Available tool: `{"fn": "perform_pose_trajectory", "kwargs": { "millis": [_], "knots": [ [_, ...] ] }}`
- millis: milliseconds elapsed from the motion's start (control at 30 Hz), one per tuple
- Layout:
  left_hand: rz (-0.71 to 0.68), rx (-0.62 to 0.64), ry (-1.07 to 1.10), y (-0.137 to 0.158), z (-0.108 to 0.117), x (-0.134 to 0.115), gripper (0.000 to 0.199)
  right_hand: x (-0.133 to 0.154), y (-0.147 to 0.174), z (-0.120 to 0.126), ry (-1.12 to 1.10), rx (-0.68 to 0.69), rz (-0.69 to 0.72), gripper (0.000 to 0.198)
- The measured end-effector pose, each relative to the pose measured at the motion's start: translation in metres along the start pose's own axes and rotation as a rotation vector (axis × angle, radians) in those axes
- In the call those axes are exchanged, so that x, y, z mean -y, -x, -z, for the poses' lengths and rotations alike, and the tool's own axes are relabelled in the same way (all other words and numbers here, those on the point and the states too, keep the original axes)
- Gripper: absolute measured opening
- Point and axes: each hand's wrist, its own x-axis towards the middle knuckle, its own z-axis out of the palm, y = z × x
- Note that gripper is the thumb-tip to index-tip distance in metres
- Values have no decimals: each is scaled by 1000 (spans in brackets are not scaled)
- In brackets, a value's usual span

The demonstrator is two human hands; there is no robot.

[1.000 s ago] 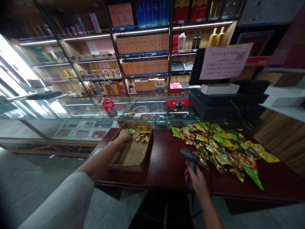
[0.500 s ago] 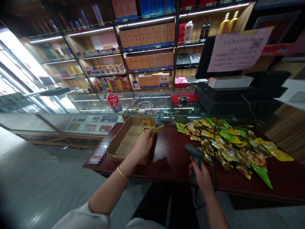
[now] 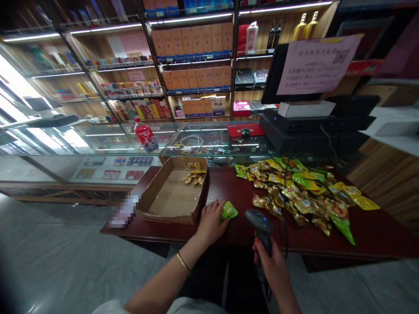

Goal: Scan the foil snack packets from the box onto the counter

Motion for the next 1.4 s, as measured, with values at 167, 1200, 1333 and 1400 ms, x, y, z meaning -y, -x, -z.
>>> {"fn": "perform_pose_trajectory", "kwargs": {
  "millis": [167,1200,1333,1400],
  "knots": [
    [-28,28,168,-8,-15,5,68,-5,26,8,112,1,-32,56],
    [116,-168,899,-12,-20,26,69,27,43,-3,-37,16,-43,55],
    [117,-173,887,-13,-21,28,70,32,48,-5,-43,9,-36,53],
    [115,-171,879,-13,-22,28,69,33,49,-5,-46,9,-29,51]
  ]
}}
